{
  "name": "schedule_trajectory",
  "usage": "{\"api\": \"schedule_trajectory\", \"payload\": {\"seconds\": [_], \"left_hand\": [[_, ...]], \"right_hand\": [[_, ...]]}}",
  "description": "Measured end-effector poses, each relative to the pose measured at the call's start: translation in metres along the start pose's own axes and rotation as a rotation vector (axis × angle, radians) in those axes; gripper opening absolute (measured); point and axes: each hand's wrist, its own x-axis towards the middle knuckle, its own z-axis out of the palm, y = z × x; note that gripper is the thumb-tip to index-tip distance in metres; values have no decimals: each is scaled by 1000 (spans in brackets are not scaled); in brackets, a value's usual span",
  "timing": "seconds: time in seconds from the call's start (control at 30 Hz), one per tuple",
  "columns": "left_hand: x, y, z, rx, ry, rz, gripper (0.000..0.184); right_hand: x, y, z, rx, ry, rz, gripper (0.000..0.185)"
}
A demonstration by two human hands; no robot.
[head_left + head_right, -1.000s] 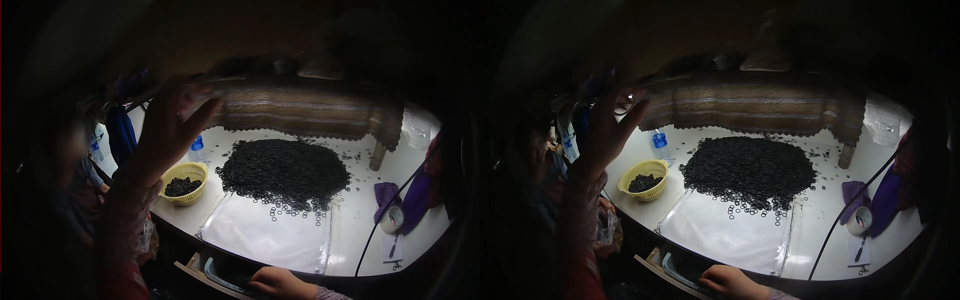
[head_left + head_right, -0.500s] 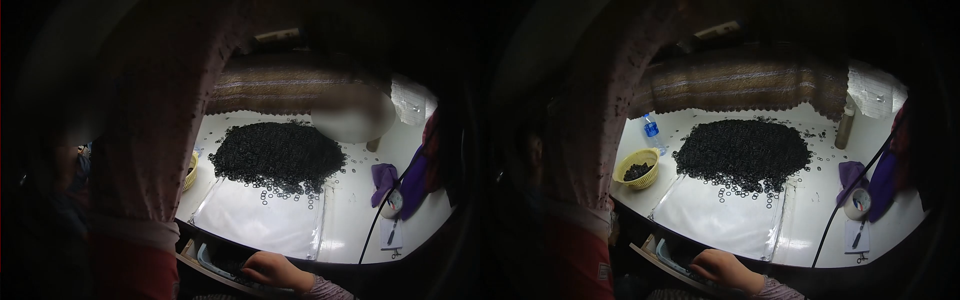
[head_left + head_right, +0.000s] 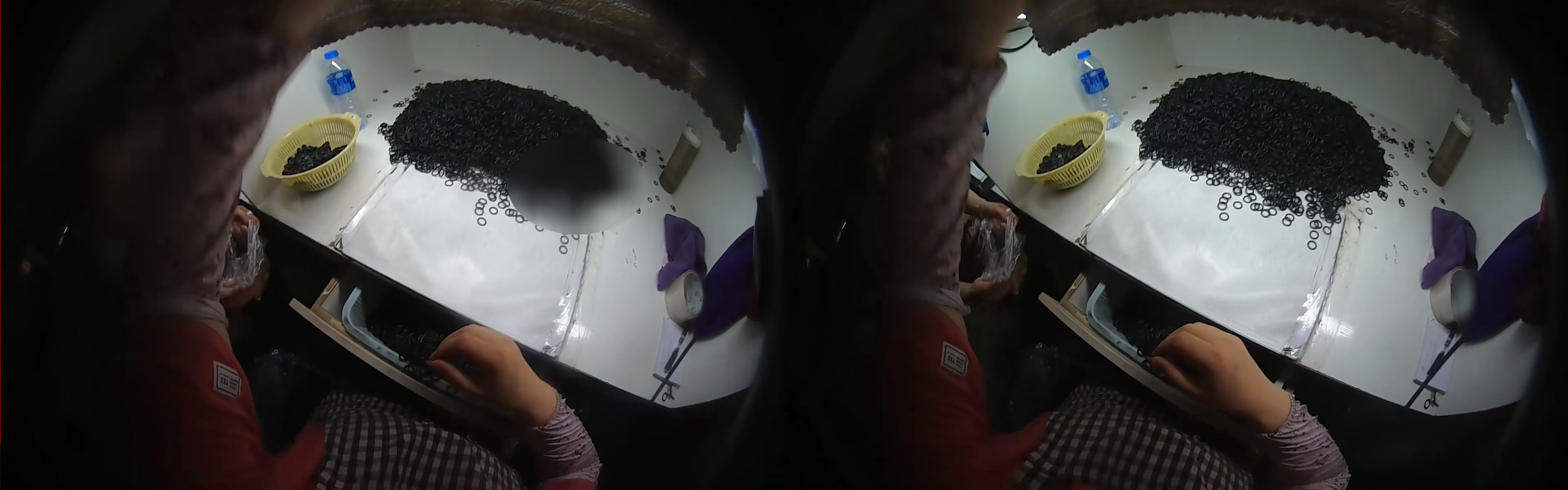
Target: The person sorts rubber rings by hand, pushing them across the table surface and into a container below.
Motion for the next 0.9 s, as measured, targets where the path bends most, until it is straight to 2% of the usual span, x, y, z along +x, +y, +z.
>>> {"api": "schedule_trajectory", "payload": {"seconds": [0.1,0.17,0.2,0.23,0.27,0.33,0.43,0.57,0.67,0.73,0.8,0.9], "left_hand": [[-138,86,9,-148,-483,57,39],[-225,124,4,-212,-705,-204,34],[-253,141,-6,-200,-869,-316,35],[-276,156,-10,-286,-1060,-533,43],[-292,165,-13,-401,-1108,-681,44],[-305,183,-15,-392,-1202,-720,47],[-307,197,-27,-330,-1041,-657,55],[-299,182,-65,-513,-776,-797,54],[-313,147,-113,-158,-656,-822,30],[-343,107,-154,124,-619,-915,24],[-381,66,-192,252,-586,-1037,21],[-408,37,-230,119,-1020,-1309,19]], "right_hand": [[2,5,1,-16,-26,13,10],[6,10,3,-66,-55,9,10],[7,12,5,-71,-57,13,10],[9,14,6,-77,-58,14,10],[12,15,7,-83,-59,18,10],[17,14,7,-92,-74,40,11],[23,19,9,-139,-89,35,12],[24,26,9,-185,-61,24,13],[18,29,4,-238,31,71,12],[13,32,0,-173,75,163,12],[16,35,-2,-143,80,181,11],[22,37,1,-127,65,208,10]]}}
